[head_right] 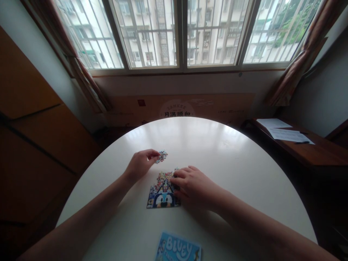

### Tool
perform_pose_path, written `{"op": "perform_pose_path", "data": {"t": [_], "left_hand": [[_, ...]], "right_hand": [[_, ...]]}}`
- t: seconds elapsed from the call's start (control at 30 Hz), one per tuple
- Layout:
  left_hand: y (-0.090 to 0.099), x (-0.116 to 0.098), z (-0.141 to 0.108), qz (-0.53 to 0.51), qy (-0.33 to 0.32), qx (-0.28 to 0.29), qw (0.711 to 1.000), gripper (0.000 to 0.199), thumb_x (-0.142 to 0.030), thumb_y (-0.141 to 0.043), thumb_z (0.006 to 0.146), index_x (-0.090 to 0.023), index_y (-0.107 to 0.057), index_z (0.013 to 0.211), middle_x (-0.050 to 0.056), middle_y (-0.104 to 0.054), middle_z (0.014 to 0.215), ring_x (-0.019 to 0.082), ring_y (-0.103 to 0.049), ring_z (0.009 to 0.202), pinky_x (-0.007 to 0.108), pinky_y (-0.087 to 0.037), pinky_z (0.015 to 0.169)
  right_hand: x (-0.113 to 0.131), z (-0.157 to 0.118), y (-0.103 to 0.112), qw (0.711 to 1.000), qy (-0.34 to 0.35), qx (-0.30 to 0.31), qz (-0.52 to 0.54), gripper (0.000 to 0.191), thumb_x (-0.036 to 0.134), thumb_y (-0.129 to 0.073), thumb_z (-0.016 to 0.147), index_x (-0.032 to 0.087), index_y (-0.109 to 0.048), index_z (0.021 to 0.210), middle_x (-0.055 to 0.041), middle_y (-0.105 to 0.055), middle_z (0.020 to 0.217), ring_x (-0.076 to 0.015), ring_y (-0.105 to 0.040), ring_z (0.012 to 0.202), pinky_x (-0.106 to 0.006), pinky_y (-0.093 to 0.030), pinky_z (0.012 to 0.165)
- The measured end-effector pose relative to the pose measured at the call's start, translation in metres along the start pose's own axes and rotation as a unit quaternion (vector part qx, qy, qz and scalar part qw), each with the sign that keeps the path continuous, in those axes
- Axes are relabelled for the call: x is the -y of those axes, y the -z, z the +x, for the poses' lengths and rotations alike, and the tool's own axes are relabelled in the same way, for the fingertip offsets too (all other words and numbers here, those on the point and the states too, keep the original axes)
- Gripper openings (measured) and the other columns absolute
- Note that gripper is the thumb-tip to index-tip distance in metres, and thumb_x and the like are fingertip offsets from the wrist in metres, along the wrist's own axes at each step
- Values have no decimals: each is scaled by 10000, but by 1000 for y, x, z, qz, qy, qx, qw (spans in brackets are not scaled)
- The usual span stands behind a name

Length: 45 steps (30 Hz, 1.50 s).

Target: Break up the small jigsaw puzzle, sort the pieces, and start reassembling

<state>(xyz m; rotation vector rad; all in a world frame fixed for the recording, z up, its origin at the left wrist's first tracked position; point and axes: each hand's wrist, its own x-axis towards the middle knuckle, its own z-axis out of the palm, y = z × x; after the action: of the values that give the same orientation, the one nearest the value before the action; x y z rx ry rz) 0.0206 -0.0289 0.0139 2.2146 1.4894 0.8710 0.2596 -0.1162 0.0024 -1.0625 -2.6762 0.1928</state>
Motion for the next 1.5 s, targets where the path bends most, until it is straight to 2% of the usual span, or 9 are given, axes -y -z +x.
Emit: {"op": "perform_pose_path", "data": {"t": [0.1,0.2,0.5,0.6,0.7,0.8,0.93,1.3,1.5], "left_hand": [[12,20,9,-10,54,-19,998,127,-262,-663,822,-220,-764,888,23,-777,866,213,-708,809,329,-537,778],[12,32,14,-17,82,-17,996,130,-279,-675,813,-212,-760,884,32,-776,877,218,-712,833,321,-530,771],[6,29,16,73,108,-8,991,139,-257,-681,823,-228,-769,927,16,-765,904,210,-677,828,318,-491,763],[6,26,16,98,74,-32,992,140,-243,-665,841,-224,-768,934,28,-751,917,220,-669,844,335,-497,798],[-2,14,9,115,-9,-53,992,125,-238,-654,867,-207,-767,912,52,-735,937,237,-657,890,370,-495,853],[-17,-3,-3,111,-89,-16,990,145,-249,-639,901,-204,-774,931,61,-731,960,248,-639,938,403,-483,895],[-33,-18,-16,117,-144,54,981,188,-302,-633,919,-224,-775,1013,60,-717,1028,259,-606,997,441,-452,957],[-34,-21,-17,112,-155,81,978,135,-251,-668,883,-249,-777,964,42,-701,1082,270,-563,1061,467,-421,995],[-35,-24,-15,88,-130,81,984,112,-210,-713,838,-239,-770,929,42,-697,1120,262,-572,1101,466,-408,1038]], "right_hand": [[0,0,-1,1000,-1,5,-2,413,355,-533,975,269,-578,1376,-83,-630,1329,-271,-602,1186,-498,-434,1040],[-1,0,-1,1000,-1,4,3,412,352,-536,972,276,-578,1374,-75,-629,1330,-266,-602,1188,-493,-437,1038],[0,-1,-2,1000,-3,-2,4,405,354,-527,979,277,-576,1374,-76,-620,1355,-268,-592,1222,-497,-425,1051],[2,-1,-6,1000,-3,-12,6,417,332,-512,984,289,-547,1398,-66,-598,1390,-262,-569,1266,-502,-419,1063],[4,-1,-8,1000,-3,-22,-1,412,312,-524,977,280,-551,1386,-72,-577,1415,-264,-556,1280,-499,-420,1064],[6,0,-6,999,-25,-21,-17,356,323,-554,965,263,-603,1312,-82,-591,1390,-277,-579,1223,-499,-449,1021],[11,-1,0,998,-62,-3,-16,312,347,-580,952,245,-652,1238,-88,-638,1296,-279,-606,1108,-485,-485,939],[22,-2,6,998,-67,13,-9,299,325,-588,937,250,-657,1218,-67,-690,1173,-260,-602,1006,-439,-459,873],[24,-3,8,997,-70,10,-9,301,323,-602,921,247,-660,1206,-61,-692,1184,-264,-605,1001,-443,-456,873]]}}
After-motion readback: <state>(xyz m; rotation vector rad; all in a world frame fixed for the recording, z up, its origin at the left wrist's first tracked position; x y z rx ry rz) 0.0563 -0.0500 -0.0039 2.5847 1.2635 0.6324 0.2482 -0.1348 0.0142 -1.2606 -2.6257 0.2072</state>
